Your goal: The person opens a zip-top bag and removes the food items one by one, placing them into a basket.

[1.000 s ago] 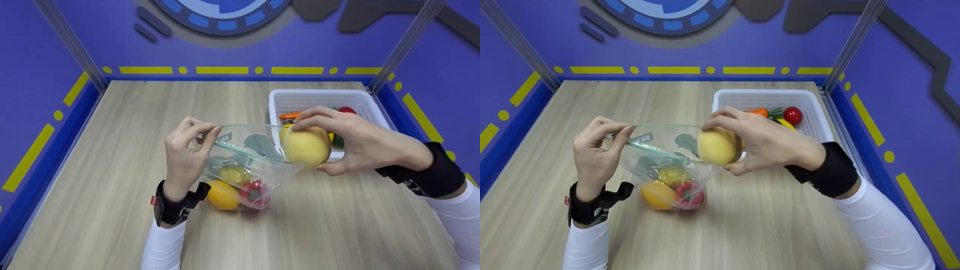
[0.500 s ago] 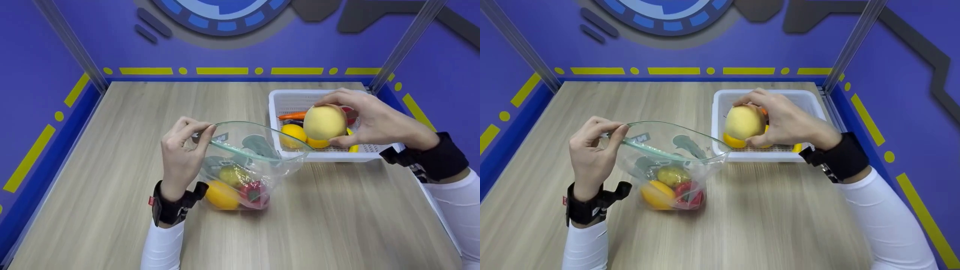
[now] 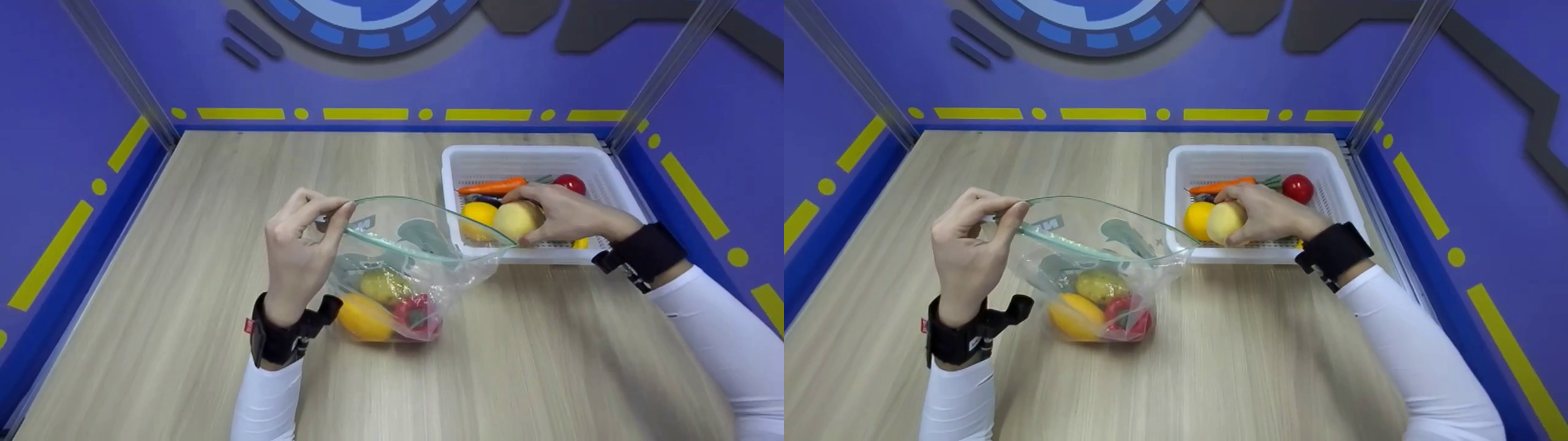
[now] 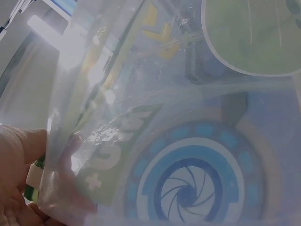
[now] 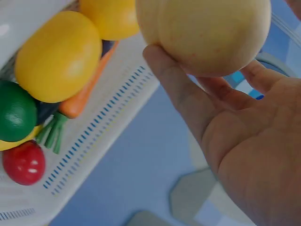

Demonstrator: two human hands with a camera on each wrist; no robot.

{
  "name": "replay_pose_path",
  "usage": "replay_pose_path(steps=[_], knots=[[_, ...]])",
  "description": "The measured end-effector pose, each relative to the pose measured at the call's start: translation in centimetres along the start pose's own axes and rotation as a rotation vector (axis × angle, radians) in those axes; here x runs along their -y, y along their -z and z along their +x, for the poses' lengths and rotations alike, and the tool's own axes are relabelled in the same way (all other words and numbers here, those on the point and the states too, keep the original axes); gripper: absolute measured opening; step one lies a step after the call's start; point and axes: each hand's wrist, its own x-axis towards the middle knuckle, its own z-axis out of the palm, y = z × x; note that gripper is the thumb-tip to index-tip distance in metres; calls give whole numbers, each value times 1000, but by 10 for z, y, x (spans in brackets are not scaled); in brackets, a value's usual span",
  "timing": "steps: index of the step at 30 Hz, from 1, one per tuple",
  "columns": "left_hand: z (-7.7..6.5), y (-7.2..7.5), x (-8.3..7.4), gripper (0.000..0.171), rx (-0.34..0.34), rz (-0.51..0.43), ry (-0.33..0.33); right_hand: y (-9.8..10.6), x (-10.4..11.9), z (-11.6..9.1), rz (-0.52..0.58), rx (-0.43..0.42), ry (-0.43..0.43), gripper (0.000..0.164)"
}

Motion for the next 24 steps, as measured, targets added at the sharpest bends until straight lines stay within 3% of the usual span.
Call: replay_pose_path(steps=[10,24], knots=[[0,0,1,4,3,7,-9,-15,-21,16,-5,92,-117,62],[1,1,-3,4,21,10,-3,-31,-23,26,2,130,-41,55]])
